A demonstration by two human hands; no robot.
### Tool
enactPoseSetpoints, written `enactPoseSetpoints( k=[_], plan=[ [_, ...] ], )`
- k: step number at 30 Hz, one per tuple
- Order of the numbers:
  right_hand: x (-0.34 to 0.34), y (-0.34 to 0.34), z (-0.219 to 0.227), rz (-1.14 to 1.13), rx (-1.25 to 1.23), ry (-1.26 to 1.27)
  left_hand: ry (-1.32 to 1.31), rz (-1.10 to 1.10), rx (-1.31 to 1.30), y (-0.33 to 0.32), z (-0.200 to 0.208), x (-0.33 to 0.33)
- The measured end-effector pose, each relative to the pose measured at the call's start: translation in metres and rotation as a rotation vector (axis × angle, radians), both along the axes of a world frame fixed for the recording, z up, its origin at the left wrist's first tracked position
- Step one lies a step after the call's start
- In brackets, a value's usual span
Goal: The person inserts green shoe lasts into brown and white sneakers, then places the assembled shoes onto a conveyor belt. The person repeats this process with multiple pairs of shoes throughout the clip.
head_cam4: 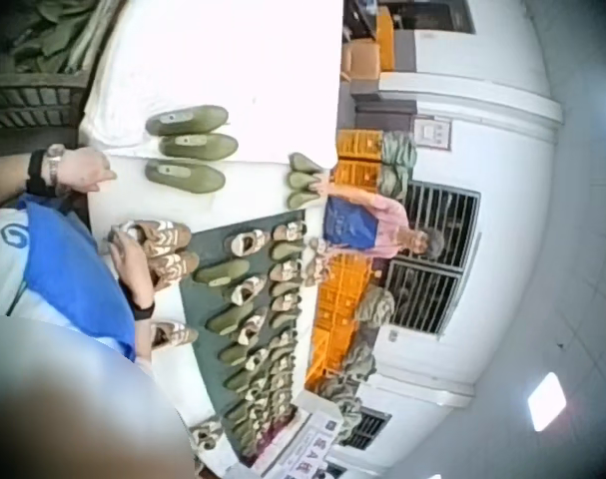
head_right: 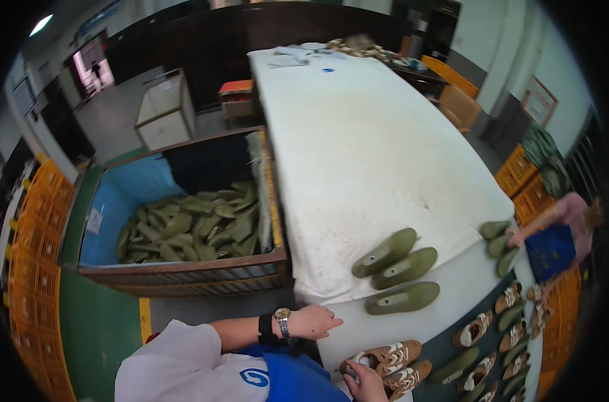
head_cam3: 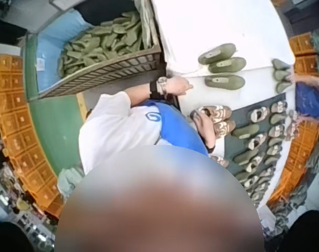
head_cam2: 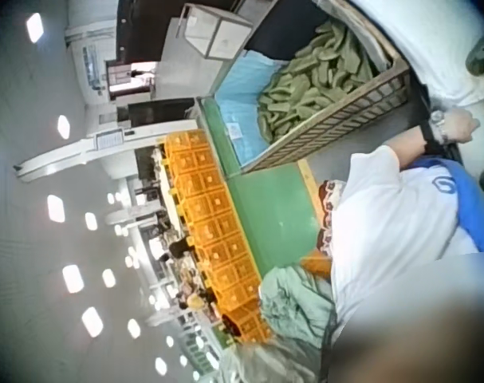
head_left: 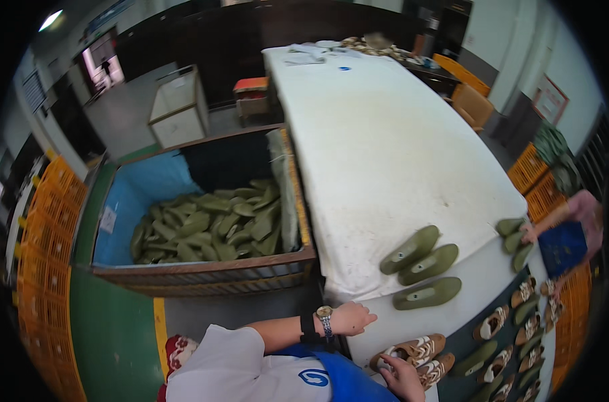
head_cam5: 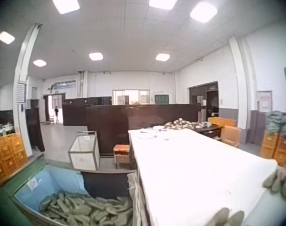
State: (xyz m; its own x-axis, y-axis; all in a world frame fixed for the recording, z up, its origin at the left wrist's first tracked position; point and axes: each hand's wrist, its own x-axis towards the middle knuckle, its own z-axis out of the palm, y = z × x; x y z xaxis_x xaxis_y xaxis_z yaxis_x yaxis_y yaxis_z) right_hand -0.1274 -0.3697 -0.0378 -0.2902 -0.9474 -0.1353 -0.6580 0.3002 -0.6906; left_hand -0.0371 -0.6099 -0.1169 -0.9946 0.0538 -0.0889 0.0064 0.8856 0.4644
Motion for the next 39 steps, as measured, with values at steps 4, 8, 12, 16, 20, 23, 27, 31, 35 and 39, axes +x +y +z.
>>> enactPoseSetpoints(
  k=[4,8,12,16,20,23,27,31,35,39],
  plan=[
    [0.017,-0.051,0.010,0.164,0.218,-0.040,-0.043,0.269,-0.067,-0.036,-0.012,0.063],
    [0.034,-0.093,0.018,0.318,0.164,-0.046,-0.108,0.452,-0.080,-0.055,-0.029,0.118],
    [0.044,-0.120,0.019,0.381,0.220,-0.014,-0.201,0.563,-0.074,-0.057,-0.049,0.151],
    [0.052,-0.137,0.021,0.445,0.210,-0.046,-0.214,0.616,-0.046,-0.056,-0.058,0.155],
    [0.054,-0.151,0.018,0.482,0.281,-0.038,-0.200,0.589,-0.025,-0.060,-0.057,0.145],
    [0.044,-0.150,-0.001,0.474,0.248,-0.033,-0.180,0.532,-0.023,-0.068,-0.053,0.137],
    [0.030,-0.133,-0.046,0.455,0.184,0.147,-0.163,0.378,0.055,-0.089,-0.038,0.117],
    [0.028,-0.098,-0.069,0.209,0.061,0.103,0.085,0.042,0.083,-0.114,-0.004,0.067],
    [0.047,-0.066,-0.074,-0.237,-0.081,0.141,0.277,-0.278,0.158,-0.094,0.045,-0.033],
    [0.080,-0.033,-0.085,-0.719,-0.094,0.236,0.265,-0.661,0.287,-0.017,0.081,-0.105]
  ],
)
